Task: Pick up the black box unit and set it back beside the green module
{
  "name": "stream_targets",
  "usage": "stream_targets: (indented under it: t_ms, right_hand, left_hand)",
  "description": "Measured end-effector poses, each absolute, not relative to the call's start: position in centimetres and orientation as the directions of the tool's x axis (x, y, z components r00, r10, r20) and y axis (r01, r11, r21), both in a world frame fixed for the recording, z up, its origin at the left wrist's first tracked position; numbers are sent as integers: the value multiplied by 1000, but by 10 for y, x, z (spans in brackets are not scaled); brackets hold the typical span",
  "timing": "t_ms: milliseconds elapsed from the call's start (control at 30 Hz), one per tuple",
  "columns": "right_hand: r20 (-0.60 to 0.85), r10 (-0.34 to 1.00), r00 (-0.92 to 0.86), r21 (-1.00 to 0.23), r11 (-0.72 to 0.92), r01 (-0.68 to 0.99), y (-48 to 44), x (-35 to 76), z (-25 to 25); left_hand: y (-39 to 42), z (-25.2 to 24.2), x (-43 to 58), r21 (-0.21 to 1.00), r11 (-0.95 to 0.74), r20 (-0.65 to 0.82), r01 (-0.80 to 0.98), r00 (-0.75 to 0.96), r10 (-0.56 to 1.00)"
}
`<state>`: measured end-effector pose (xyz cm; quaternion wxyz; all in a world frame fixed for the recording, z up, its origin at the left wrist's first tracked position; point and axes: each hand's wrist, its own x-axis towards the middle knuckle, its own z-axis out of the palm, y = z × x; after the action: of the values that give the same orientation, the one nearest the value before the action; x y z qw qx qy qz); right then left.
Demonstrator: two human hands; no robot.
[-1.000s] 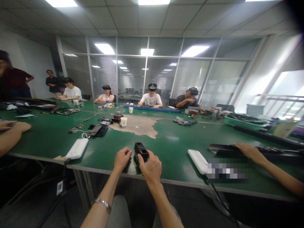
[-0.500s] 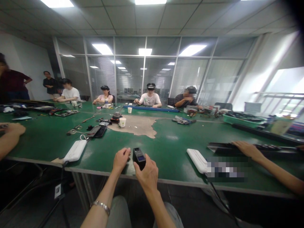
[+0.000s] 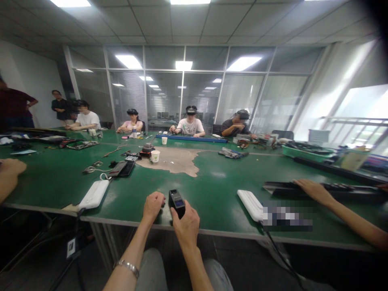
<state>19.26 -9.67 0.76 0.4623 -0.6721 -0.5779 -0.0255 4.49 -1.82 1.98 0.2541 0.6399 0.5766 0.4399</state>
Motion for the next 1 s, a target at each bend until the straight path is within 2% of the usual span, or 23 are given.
stream_targets:
  t_ms: [200, 433, 700, 833, 1000]
  right_hand:
    - [569, 751, 337, -619, 121, 776, -97, 193, 10]
    - [565, 746, 353, -653, 143, 744, -98, 194, 15]
    - [541, 742, 396, -729, 179, 661, -96, 207, 52]
    - [584, 703, 406, -702, 186, 687, -89, 226, 50]
    - [579, 714, 394, -640, 98, 762, -78, 244, 27]
  left_hand:
    - [-21, 20, 45, 857, -177, 221, 484, -34, 975]
    - [-16, 17, 45, 844, -221, 282, 488, -53, 958]
    - [-16, 14, 44, 811, -267, 336, 521, -42, 941]
    - [-14, 12, 45, 814, -267, 354, 517, -76, 932]
    - [-11, 10, 45, 818, -260, 352, 514, -89, 932]
